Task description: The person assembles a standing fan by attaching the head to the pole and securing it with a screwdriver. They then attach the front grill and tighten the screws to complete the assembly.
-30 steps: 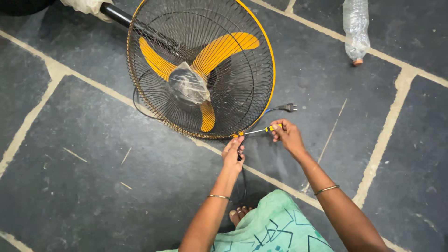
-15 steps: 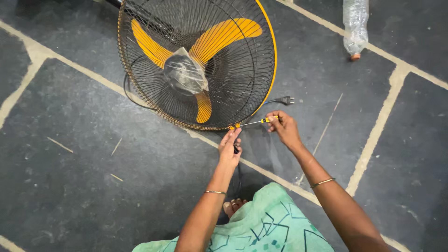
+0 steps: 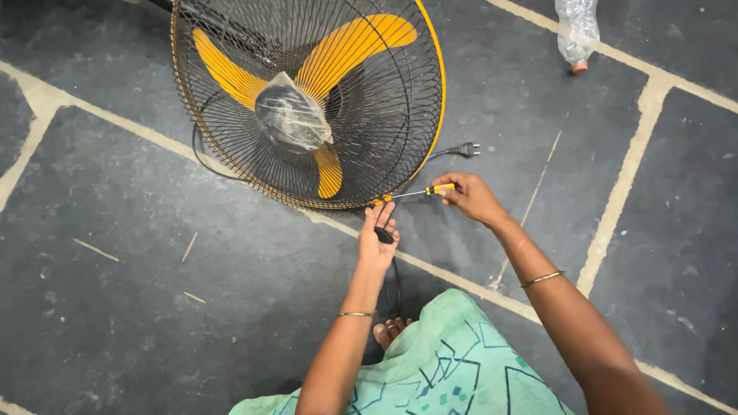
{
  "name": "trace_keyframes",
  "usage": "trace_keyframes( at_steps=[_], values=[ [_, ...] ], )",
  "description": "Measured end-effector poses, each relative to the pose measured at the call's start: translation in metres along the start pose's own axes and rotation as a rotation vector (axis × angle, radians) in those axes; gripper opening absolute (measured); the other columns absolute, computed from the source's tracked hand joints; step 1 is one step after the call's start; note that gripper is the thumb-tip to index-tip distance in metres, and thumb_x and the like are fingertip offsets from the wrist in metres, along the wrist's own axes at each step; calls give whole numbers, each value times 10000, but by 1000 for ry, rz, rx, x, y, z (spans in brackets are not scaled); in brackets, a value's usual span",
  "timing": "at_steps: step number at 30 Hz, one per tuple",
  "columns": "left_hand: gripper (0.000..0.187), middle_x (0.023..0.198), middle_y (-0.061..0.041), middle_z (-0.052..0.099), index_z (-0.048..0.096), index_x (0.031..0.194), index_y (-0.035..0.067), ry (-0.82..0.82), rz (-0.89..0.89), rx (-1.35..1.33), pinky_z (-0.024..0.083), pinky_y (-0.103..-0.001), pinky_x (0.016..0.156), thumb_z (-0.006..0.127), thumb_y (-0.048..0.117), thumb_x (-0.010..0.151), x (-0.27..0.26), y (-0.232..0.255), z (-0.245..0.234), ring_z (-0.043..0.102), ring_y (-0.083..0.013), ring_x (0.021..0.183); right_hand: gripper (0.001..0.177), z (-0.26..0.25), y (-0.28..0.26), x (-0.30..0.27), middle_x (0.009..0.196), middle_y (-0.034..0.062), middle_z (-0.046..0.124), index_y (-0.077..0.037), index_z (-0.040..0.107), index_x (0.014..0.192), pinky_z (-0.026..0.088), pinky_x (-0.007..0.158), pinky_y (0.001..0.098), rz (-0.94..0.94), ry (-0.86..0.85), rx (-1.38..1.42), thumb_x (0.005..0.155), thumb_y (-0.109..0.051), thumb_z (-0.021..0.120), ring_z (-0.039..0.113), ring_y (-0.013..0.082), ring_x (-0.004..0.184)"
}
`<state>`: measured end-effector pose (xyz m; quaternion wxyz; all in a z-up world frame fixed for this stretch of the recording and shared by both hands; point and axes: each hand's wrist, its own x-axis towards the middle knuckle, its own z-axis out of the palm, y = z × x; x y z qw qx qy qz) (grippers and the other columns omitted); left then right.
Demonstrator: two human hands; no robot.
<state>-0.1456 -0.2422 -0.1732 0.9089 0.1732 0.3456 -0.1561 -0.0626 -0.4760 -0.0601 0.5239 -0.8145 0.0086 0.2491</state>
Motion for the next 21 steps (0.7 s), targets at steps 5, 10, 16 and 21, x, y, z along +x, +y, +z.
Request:
trace_keyframes(
  at_steps=[5, 10, 16, 21],
  values=[
    [590, 1324, 1, 660, 540, 1403, 157, 33, -54, 11, 505, -328, 688, 441, 548, 972, -4, 8, 4, 597, -140, 850, 271, 7, -10, 2, 972, 25, 756, -22, 717, 1180, 566, 718, 266, -86, 81, -80, 912, -49, 688, 671, 95, 767],
    [360, 1201, -12, 743, 681, 1270, 121, 198, -18, 306, 475, -315, 679, 623, 313, 971, -8, 15, 9, 589, -113, 836, 266, 7, -11, 2, 944, 48, 774, -41, 731, 1180, 566, 713, 278, -64, 125, -177, 916, -56, 703, 699, 108, 758],
    [198, 911, -51, 799, 791, 1058, 62, 301, 591, 881, 421, -369, 561, 642, 73, 928, -28, 14, 0, 547, -164, 621, 244, 10, -15, 5, 981, 49, 770, -21, 710, 1173, 577, 721, 283, -86, 97, -118, 934, -55, 676, 709, 111, 782],
    [149, 930, 0, 739, 738, 939, 175, 795, 943, 1427, 429, -444, 872, 698, 75, 836, -60, 39, -19, 634, -226, 911, 251, 10, -17, 8, 987, 53, 761, -21, 713, 1172, 577, 719, 288, -62, 93, -150, 926, -51, 674, 707, 122, 771]
  ],
)
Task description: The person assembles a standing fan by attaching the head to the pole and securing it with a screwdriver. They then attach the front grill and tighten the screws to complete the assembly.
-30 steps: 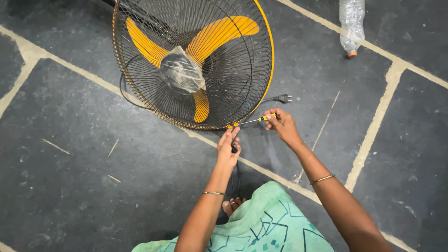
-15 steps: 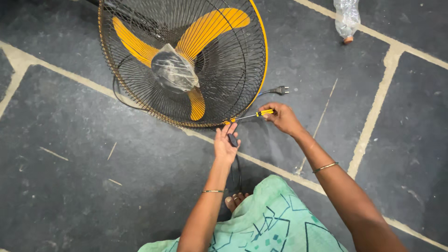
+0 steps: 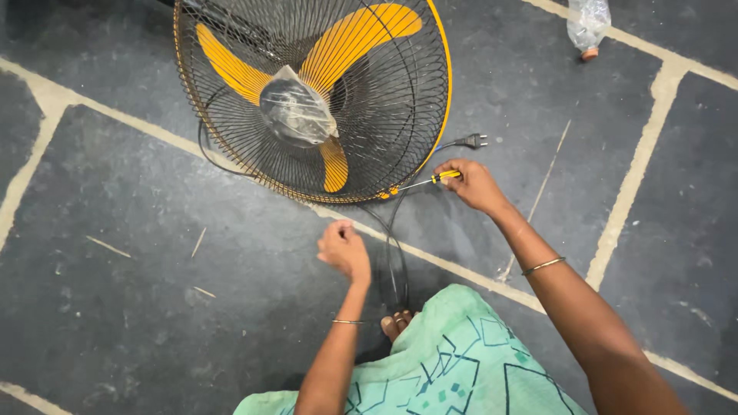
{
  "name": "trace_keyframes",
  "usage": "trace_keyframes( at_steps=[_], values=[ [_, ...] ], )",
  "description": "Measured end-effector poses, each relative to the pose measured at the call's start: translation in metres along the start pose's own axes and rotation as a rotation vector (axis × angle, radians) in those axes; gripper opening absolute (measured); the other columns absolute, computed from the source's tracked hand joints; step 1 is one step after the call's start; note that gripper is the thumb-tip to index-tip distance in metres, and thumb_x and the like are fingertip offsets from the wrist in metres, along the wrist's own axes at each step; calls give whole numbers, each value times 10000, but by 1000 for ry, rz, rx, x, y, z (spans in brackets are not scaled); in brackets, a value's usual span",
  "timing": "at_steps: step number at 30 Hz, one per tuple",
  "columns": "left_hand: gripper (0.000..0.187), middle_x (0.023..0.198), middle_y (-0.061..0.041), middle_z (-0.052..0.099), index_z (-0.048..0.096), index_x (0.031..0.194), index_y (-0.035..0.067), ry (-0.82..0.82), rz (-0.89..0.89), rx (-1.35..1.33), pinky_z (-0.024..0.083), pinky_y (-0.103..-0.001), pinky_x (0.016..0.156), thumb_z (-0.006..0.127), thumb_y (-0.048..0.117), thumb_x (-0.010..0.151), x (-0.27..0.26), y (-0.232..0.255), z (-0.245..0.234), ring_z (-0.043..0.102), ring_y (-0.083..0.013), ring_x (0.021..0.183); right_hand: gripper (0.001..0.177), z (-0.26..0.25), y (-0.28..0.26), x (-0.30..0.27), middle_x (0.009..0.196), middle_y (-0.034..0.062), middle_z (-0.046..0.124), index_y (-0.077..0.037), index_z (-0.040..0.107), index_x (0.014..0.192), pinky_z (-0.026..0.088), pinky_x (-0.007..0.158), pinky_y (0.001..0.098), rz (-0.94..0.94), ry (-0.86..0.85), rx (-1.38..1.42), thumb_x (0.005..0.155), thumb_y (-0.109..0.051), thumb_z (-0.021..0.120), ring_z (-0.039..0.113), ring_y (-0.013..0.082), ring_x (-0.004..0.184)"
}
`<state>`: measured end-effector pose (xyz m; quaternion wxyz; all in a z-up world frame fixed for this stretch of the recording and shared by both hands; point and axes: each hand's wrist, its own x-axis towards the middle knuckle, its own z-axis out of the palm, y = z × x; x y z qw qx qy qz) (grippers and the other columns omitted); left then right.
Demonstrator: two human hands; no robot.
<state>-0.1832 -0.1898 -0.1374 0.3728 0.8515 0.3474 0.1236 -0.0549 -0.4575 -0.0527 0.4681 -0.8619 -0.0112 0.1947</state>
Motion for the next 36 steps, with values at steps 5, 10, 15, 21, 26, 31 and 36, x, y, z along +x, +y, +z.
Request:
trace_keyframes(
  at_steps=[5, 10, 15, 21, 26, 31, 36],
  values=[
    [222, 1070, 16, 685, 722, 955, 213, 54, 60, 189, 311, -475, 1023, 683, 54, 805, 7, -16, -33, 524, -259, 1186, 247, 1, 7, 3, 954, 62, 757, -20, 715, 1177, 579, 725, 288, -6, -29, 13, 936, -46, 668, 690, 128, 770],
    [198, 1109, 21, 698, 724, 926, 199, 50, 181, 198, 301, -504, 1006, 681, 66, 784, 4, 4, -41, 519, -266, 1199, 240, 3, 10, 5, 998, 21, 757, -18, 709, 1158, 602, 745, 271, -18, -40, 140, 924, -45, 665, 704, 88, 829],
    [195, 1146, -35, 691, 710, 1040, 141, -57, 361, -64, 351, -500, 1030, 668, 90, 857, -22, 30, -16, 549, -289, 1233, 233, 2, 14, 8, 966, 50, 757, -6, 700, 1168, 581, 735, 274, 20, -37, 24, 938, -27, 673, 699, 114, 781],
    [278, 1157, -110, 742, 650, 1248, 62, -459, -377, -910, 586, -388, 876, 635, 192, 1002, -36, 26, 68, 716, -214, 1016, 242, -2, 16, 8, 1000, 35, 717, 31, 658, 1159, 594, 748, 272, -7, -66, 202, 924, -29, 670, 695, 110, 815],
    [357, 1246, -141, 684, 572, 1317, 43, -585, -802, -1335, 565, -440, 959, 625, 217, 1010, -27, 1, 111, 656, -279, 1124, 232, -8, 11, 5, 969, 49, 726, 17, 673, 1148, 590, 755, 277, 43, -105, 294, 932, -65, 697, 691, 119, 813],
    [305, 1326, -112, 651, 538, 1272, 96, -610, -930, -1403, 515, -506, 1029, 612, 209, 999, -14, -2, 121, 614, -280, 1252, 220, -10, -4, 17, 964, 36, 730, 11, 703, 1110, 600, 754, 268, -18, -99, 425, 909, -78, 726, 703, 105, 820],
    [256, 1277, -77, 676, 561, 1229, 120, -563, -987, -1408, 499, -499, 1021, 623, 218, 1000, -8, -2, 124, 629, -252, 1227, 195, -8, -5, 20, 908, 40, 725, 1, 701, 1072, 612, 710, 271, 56, -65, 429, 910, -102, 732, 711, 111, 762]
  ],
)
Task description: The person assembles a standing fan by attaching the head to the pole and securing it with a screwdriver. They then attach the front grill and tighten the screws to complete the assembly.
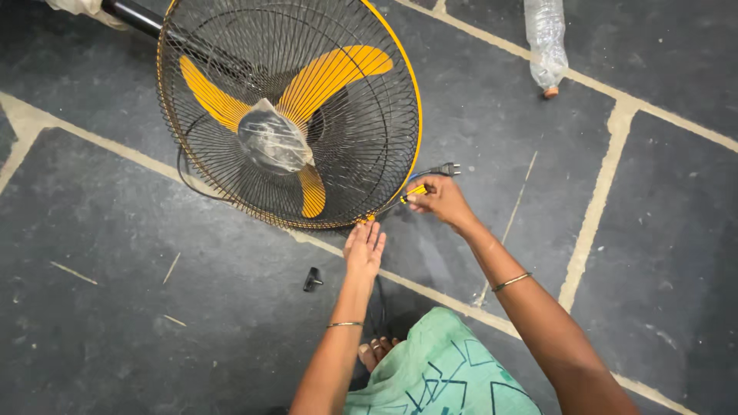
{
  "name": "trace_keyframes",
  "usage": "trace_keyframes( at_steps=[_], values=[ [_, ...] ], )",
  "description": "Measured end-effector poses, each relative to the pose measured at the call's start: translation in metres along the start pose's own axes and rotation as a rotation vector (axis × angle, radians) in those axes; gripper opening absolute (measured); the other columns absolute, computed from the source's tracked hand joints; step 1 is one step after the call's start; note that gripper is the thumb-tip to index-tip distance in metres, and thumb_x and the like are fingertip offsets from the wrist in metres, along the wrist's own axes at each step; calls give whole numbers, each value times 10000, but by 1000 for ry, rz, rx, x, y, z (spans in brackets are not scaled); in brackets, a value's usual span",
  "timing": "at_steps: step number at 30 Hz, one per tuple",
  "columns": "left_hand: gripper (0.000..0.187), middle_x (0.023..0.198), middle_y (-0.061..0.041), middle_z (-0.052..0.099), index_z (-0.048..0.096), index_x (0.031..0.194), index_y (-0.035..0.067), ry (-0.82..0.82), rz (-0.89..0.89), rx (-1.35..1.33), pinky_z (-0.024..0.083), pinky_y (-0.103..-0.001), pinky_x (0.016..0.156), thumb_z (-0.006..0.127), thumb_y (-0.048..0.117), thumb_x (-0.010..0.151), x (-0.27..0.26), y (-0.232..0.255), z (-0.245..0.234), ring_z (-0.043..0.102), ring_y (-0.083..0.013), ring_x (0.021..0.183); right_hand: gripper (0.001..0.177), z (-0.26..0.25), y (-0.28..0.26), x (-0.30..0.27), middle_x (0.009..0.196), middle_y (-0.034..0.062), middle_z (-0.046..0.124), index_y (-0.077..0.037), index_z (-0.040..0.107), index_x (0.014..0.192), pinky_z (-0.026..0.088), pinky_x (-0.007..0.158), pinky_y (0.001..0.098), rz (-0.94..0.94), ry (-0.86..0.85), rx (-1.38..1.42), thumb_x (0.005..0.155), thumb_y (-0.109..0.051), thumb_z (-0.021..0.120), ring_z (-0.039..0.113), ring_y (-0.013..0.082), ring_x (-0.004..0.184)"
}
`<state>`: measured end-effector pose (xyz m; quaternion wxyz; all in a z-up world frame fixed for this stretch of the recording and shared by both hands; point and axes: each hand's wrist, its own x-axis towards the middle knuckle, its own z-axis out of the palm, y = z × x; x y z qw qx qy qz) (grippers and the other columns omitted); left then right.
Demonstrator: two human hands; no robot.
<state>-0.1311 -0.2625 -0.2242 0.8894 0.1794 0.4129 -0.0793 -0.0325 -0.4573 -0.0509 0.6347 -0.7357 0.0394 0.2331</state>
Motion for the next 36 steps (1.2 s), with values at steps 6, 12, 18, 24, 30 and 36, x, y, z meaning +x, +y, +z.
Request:
trace_keyframes(
  at_steps=[6, 12, 18, 24, 30, 36],
  values=[
    [241, 1208, -48, 699, 582, 1209, 132, 14, -17, -4, 500, -480, 1012, 658, 167, 983, 3, -3, -2, 638, -229, 1206, 206, 1, 5, -5, 806, 52, 720, -1, 724, 989, 611, 619, 282, 95, 80, 31, 918, -193, 744, 694, 120, 667],
    [261, 1294, -77, 674, 546, 1242, 165, 18, -1, 28, 497, -470, 1016, 622, 172, 993, 5, -2, -7, 623, -240, 1253, 488, 13, -2, -6, 643, 82, 678, 26, 706, 825, 538, 480, 303, 140, 226, -333, 961, -442, 691, 633, 136, 487],
    [218, 1412, -131, 611, 455, 1191, 189, -70, 0, -49, 493, -504, 1007, 555, 262, 1011, -2, 2, -9, 585, -308, 1307, 477, 11, -5, -9, 615, 47, 649, -11, 676, 862, 528, 465, 299, 55, 186, -467, 968, -475, 651, 651, 134, 456],
    [256, 1452, -120, 567, 485, 1252, 184, -7, -45, -61, 486, -506, 1016, 546, 280, 1022, -1, 2, 2, 573, -294, 1305, 198, 2, -10, -13, 708, 44, 628, -21, 675, 1006, 553, 525, 296, 9, 11, -280, 956, -211, 696, 609, 113, 573],
    [247, 1432, -99, 576, 497, 1238, 182, -12, -33, -45, 494, -487, 1000, 572, 253, 1014, 3, 0, 0, 587, -260, 1269, 211, 0, -10, -21, 890, 9, 720, -4, 725, 1057, 571, 697, 267, -311, 6, -402, 868, -96, 731, 678, 87, 760],
    [231, 1304, -82, 657, 528, 1201, 185, 27, -19, -22, 510, -459, 970, 616, 227, 992, 4, -1, -5, 627, -240, 1214, 198, 0, 10, -18, 892, 7, 674, -34, 719, 1158, 595, 731, 284, 27, -47, -169, 982, -112, 668, 643, 93, 747]
  ],
)
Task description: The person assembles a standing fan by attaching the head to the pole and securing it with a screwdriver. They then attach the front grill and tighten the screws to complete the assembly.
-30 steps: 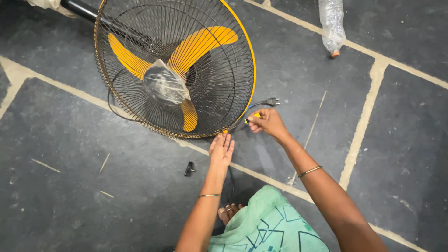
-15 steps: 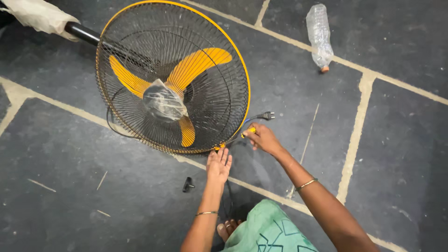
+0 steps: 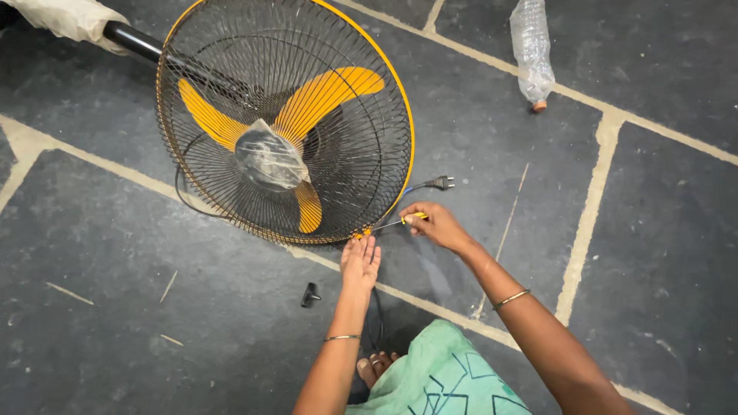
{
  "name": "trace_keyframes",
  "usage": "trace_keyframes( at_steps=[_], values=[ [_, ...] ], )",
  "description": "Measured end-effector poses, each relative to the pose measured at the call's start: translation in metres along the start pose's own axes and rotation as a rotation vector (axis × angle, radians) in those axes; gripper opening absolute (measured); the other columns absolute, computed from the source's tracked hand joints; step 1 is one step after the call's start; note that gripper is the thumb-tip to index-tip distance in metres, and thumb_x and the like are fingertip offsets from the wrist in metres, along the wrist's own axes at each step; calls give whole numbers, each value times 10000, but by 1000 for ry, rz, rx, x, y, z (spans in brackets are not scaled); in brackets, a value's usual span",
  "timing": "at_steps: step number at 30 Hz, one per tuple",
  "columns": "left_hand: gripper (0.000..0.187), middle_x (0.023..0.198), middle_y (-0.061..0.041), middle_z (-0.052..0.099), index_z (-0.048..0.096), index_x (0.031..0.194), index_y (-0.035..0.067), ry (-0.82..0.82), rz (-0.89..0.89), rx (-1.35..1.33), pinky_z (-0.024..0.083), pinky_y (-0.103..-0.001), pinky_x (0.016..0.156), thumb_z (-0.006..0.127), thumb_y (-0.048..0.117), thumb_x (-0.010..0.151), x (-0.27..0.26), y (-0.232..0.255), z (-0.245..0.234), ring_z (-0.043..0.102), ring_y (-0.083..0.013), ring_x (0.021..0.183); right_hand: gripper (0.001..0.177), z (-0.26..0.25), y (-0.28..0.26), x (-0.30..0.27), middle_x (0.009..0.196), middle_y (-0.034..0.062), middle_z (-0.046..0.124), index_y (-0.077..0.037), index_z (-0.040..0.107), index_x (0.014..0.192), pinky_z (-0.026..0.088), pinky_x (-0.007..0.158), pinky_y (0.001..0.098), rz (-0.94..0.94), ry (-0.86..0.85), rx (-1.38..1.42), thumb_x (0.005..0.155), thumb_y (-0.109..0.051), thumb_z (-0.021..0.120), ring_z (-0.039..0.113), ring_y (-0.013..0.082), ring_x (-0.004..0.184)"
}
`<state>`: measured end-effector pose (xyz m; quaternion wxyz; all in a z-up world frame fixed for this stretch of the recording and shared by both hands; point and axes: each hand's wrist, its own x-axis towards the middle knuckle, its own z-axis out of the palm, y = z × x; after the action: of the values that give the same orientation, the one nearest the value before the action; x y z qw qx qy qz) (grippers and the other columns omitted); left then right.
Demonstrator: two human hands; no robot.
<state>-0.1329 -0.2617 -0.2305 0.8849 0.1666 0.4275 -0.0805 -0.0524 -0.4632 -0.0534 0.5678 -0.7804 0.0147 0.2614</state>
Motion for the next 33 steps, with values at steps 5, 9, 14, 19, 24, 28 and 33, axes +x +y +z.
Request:
trace_keyframes(
  at_steps=[5, 9, 14, 19, 24, 28, 33],
  values=[
    [173, 1163, -14, 710, 556, 1120, 190, 3, 63, 96, 526, -393, 907, 669, 196, 989, 6, 1, -5, 667, -177, 1122, 243, 3, 0, 5, 939, 75, 726, -45, 751, 1140, 593, 783, 323, -116, 49, -142, 905, -20, 694, 702, 158, 839],
    [132, 1151, -21, 721, 575, 1095, 174, 25, 77, 148, 549, -370, 851, 651, 215, 995, 10, 4, -8, 695, -178, 1065, 315, 6, -21, -6, 1021, 88, 739, -68, 774, 1094, 597, 826, 327, -372, 110, -336, 811, 50, 699, 742, 189, 931],
    [185, 1154, -63, 741, 589, 1133, 121, 34, 156, 335, 553, -359, 782, 632, 241, 998, 7, 10, -6, 707, -207, 1025, 268, 6, -49, -14, 1046, 100, 732, -49, 709, 1125, 583, 774, 354, -244, 81, -403, 857, -58, 705, 727, 252, 888],
    [202, 1138, -84, 724, 583, 1144, 100, 13, 149, 332, 588, -364, 771, 624, 238, 1004, 10, 9, -7, 716, -216, 998, 328, 1, -39, -13, 934, 220, 696, 10, 691, 999, 531, 820, 455, -183, 8, -676, 1074, -291, 586, 675, 389, 911],
    [201, 1106, -77, 732, 613, 1139, 93, -39, 149, 327, 589, -347, 740, 623, 246, 1010, 13, 9, -11, 720, -188, 940, 299, -1, -26, -4, 989, 212, 693, 17, 682, 1001, 503, 869, 490, -334, 2, -634, 993, -264, 582, 642, 420, 978],
    [191, 1084, -83, 758, 622, 1141, 84, -58, 120, 392, 570, -322, 672, 631, 229, 1016, 13, 16, -14, 722, -174, 861, 241, 3, -29, -13, 995, 181, 690, -9, 687, 1008, 506, 879, 475, -361, 42, -630, 952, -234, 622, 643, 386, 1003],
    [171, 1076, -88, 757, 616, 1125, 104, -59, 99, 386, 565, -315, 635, 616, 234, 1014, 14, 18, -14, 713, -172, 815, 204, 4, -44, -31, 1018, 153, 638, -53, 635, 1058, 501, 852, 467, -350, 45, -634, 948, -225, 647, 624, 370, 996]
  ],
)
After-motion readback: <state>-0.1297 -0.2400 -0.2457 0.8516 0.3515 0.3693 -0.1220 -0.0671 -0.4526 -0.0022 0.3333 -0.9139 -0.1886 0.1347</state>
